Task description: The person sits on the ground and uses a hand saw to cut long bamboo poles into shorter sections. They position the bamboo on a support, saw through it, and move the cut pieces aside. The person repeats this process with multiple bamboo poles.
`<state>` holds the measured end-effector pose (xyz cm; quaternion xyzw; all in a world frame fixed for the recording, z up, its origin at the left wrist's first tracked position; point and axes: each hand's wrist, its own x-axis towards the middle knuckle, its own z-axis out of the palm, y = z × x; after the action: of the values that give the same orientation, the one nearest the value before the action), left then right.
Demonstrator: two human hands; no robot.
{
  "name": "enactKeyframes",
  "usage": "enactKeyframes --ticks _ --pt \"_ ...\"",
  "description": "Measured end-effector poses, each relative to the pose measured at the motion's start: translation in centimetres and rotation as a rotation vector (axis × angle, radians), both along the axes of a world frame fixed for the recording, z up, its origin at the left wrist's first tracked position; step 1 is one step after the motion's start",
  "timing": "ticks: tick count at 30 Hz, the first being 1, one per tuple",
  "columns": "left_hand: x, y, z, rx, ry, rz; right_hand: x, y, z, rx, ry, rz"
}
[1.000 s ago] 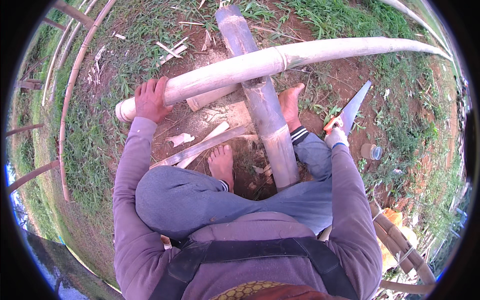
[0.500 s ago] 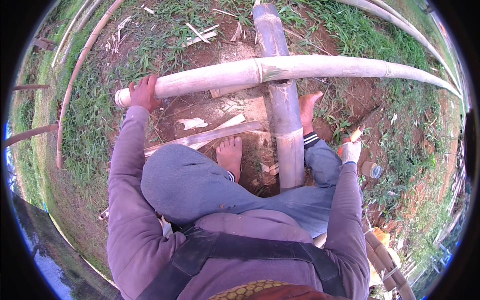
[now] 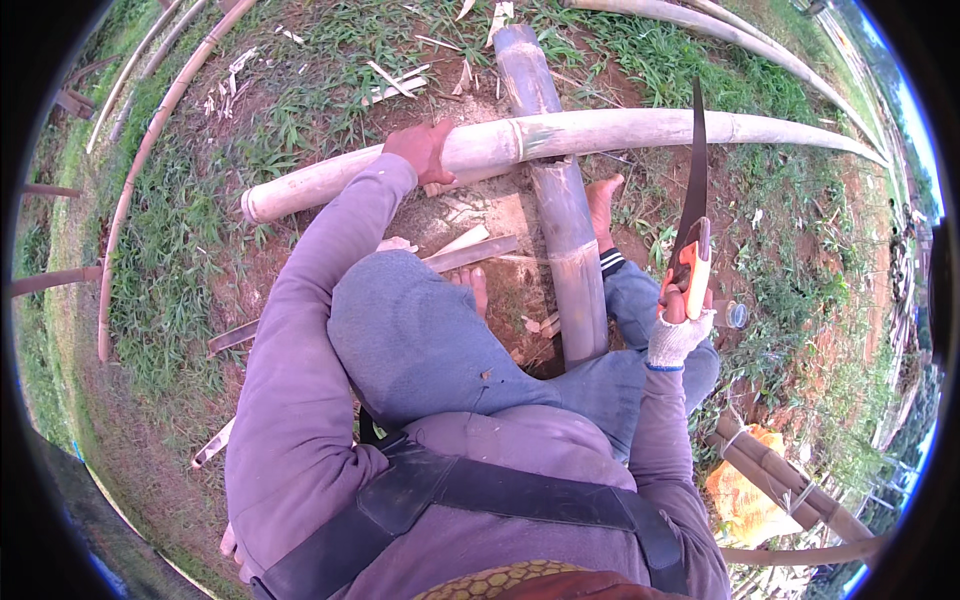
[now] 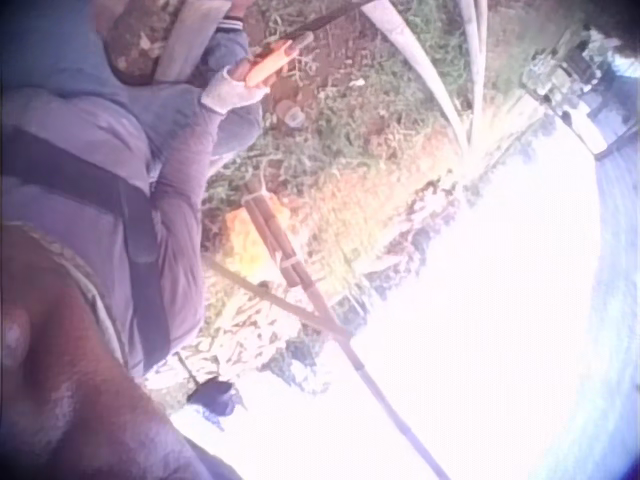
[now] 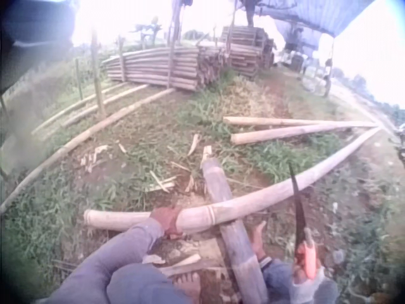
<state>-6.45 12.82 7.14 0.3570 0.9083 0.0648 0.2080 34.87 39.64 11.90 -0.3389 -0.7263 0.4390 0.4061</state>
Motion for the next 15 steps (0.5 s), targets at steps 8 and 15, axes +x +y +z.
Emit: enactKeyframes --ticks 8,15 --pt "1.9 -1.0 -0.8 0.11 0.288 -0.013 -6.1 -8.7 2.7 -0.266 -0.108 0.219" --pt "2.5 -1.6 -1.5 0.101 0.306 0.021 -7.1 -10.5 1.4 -0.057 -0.187 0.307"
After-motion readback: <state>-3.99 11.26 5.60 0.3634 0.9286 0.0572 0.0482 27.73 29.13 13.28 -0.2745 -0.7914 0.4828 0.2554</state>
